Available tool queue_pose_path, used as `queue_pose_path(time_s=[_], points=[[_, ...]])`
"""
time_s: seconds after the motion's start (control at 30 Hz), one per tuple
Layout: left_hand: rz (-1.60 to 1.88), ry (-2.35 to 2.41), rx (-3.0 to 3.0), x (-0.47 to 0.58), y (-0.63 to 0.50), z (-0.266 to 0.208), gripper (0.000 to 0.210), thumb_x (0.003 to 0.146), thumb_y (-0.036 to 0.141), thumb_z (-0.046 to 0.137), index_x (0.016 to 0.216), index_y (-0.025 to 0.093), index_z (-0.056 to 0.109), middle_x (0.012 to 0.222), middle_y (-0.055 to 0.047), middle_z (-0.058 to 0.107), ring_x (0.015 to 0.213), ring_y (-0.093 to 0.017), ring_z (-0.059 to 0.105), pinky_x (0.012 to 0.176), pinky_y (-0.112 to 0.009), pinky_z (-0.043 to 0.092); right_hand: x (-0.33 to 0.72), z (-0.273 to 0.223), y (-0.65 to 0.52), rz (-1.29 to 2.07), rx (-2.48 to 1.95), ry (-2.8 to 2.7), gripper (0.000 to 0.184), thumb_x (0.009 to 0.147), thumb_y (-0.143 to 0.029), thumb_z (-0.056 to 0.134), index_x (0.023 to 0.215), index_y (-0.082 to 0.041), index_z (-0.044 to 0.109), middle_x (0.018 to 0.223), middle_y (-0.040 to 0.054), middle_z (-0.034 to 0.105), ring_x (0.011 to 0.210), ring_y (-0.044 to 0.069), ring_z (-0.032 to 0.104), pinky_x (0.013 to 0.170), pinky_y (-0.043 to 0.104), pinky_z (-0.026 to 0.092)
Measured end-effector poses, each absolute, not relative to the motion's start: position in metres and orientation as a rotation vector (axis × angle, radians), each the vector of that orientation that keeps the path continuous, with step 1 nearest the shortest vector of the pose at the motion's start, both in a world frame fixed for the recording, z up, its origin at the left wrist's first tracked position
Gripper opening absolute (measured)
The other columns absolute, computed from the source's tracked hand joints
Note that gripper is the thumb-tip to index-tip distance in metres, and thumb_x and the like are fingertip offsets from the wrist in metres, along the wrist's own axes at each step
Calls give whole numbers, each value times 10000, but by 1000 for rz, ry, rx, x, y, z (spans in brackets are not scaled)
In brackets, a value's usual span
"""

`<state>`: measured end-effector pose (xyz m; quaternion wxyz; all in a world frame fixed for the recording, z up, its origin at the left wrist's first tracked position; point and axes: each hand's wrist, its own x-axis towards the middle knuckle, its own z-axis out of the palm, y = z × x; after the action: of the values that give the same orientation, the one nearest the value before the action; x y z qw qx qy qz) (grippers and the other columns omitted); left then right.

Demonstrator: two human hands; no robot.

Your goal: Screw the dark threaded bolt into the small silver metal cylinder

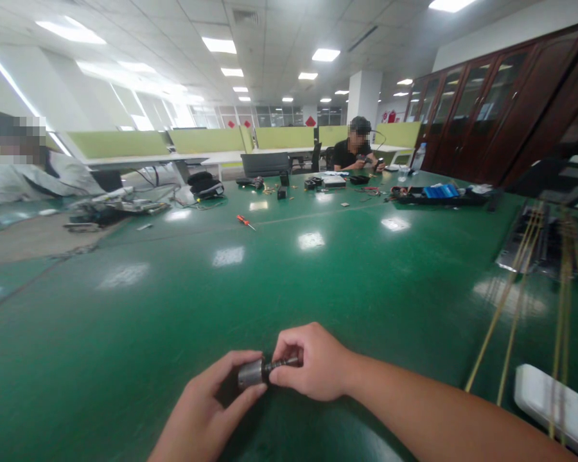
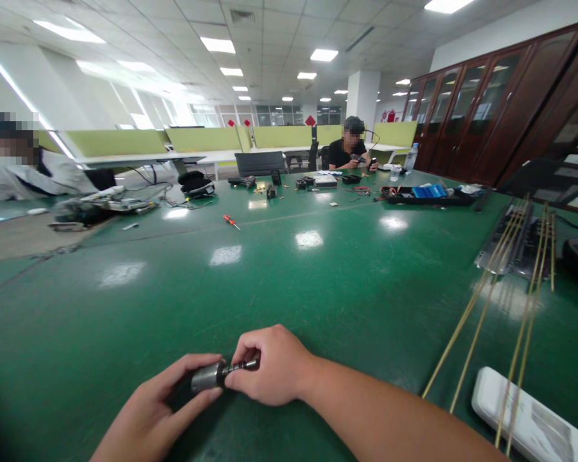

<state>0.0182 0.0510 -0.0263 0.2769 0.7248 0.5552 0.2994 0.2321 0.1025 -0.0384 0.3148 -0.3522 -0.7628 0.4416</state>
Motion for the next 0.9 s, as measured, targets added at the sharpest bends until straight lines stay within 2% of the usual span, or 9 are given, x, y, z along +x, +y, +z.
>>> queue_pose_path(time_s=[0.3,0.9], points=[[882,1510,2009,17,49,-26,360,811,478,717,1080,242,687,1023,-45,730,901,-216,701,808,-238,570,231,-42,104,1214,-914,-1981,113,744,-274,712,787,-187,656,655,-39,596,575,96,514,511,186,359],[945,1565,2084,17,49,-26,299,785,465,738,1020,280,718,973,-5,748,868,-195,717,799,-222,582,231,-40,103,1227,-905,-1975,101,740,-246,710,780,-176,649,625,-48,562,537,82,474,484,178,340]])
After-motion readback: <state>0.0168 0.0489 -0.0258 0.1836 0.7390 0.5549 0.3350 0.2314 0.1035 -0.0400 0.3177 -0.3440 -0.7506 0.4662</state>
